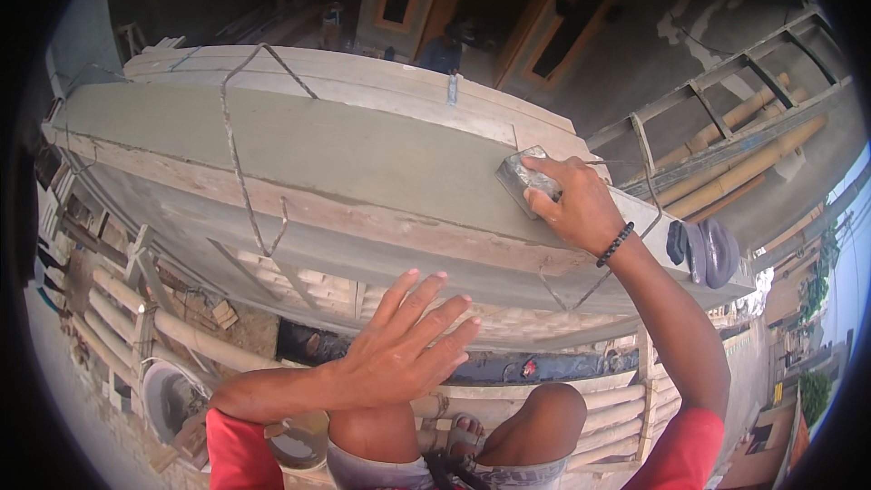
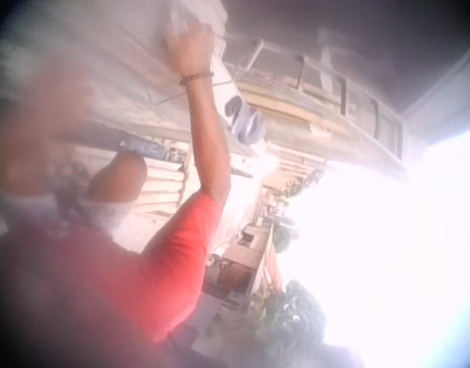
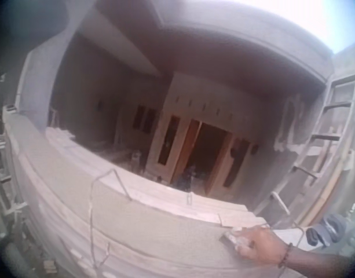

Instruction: The person smooths a freshly poured concrete beam using a rectangular trowel and a smaller finishing tool. They repeatedly dip the tools into a bucket of water to keep them clean and continue smoothing the surface along the length of the beam.

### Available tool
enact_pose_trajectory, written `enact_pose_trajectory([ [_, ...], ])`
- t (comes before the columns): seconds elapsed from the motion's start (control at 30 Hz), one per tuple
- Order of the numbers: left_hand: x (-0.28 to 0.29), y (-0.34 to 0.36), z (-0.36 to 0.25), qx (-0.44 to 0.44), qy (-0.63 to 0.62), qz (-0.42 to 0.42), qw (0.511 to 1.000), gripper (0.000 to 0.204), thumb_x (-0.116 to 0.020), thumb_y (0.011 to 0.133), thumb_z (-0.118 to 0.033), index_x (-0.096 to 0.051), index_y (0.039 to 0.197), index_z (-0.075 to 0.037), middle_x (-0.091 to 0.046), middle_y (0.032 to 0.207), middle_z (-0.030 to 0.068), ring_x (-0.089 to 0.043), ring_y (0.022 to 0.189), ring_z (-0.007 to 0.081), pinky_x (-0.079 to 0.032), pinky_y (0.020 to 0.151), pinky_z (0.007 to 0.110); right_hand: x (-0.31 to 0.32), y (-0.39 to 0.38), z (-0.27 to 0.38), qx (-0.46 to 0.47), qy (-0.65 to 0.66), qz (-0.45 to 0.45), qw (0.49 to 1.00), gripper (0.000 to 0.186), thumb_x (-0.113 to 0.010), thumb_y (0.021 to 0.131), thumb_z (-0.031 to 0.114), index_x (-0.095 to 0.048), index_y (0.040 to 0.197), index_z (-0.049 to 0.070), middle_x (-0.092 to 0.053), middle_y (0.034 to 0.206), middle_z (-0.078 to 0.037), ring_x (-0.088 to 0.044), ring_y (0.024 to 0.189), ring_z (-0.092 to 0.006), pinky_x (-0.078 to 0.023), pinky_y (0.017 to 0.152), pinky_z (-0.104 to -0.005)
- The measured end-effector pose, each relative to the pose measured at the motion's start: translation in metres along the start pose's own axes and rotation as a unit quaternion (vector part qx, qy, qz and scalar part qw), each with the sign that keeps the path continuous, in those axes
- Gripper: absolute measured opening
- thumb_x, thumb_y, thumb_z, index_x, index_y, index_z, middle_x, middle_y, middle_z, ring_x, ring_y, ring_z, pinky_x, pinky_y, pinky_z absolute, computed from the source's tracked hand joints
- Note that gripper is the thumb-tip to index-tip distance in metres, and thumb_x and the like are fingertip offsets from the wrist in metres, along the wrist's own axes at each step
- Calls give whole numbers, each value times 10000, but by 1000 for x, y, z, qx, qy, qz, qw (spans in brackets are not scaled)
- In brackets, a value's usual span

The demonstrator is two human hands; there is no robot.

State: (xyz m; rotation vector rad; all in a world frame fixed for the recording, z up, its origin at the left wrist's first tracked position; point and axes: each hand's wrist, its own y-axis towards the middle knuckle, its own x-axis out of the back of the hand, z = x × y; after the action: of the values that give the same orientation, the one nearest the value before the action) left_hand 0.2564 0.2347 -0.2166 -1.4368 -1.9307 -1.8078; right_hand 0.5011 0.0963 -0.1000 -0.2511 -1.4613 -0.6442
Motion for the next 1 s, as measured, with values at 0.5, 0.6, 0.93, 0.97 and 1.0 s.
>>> enact_pose_trajectory([
  [0.5, -2, 40, 58, 160, 197, -20, 967, 734, -793, 759, -262, -482, 1377, -19, -428, 1445, 223, -304, 1403, 448, -166, 1095, 711, -19, 50, 20, 2, -8, -10, 1000, 448, -630, 852, 273, -657, 1271, 117, -634, 981, -289, -635, 895, -418, -504, 879, -444],
  [0.6, 1, 34, 62, 166, 212, -25, 963, 708, -788, 764, -260, -497, 1365, -26, -448, 1430, 204, -332, 1387, 432, -171, 1102, 701, -16, 34, 48, 82, 42, 22, 996, 459, -631, 856, 273, -642, 1285, 109, -634, 974, -293, -635, 874, -413, -504, 864, -446],
  [0.93, -4, 38, 59, 169, 232, -8, 958, 686, -781, 768, -271, -515, 1358, -44, -461, 1427, 170, -363, 1370, 410, -162, 1116, 685, -16, 19, 39, 8, -15, -6, 1000, 445, -628, 873, 281, -629, 1286, 115, -618, 936, -280, -623, 942, -409, -505, 851, -466],
  [0.97, 1, 34, 62, 170, 236, -10, 957, 687, -781, 769, -271, -514, 1358, -41, -463, 1425, 173, -364, 1369, 414, -161, 1117, 684, -13, 9, 49, 31, 7, 10, 999, 447, -634, 861, 264, -631, 1278, 103, -625, 960, -274, -617, 951, -407, -498, 864, -445],
  [1.0, 2, 32, 63, 169, 237, -12, 957, 688, -781, 769, -270, -513, 1358, -38, -464, 1423, 176, -365, 1367, 417, -159, 1119, 683, -6, -5, 50, 51, 27, 27, 998, 449, -640, 848, 247, -632, 1269, 91, -632, 985, -268, -611, 961, -405, -491, 877, -424],
])
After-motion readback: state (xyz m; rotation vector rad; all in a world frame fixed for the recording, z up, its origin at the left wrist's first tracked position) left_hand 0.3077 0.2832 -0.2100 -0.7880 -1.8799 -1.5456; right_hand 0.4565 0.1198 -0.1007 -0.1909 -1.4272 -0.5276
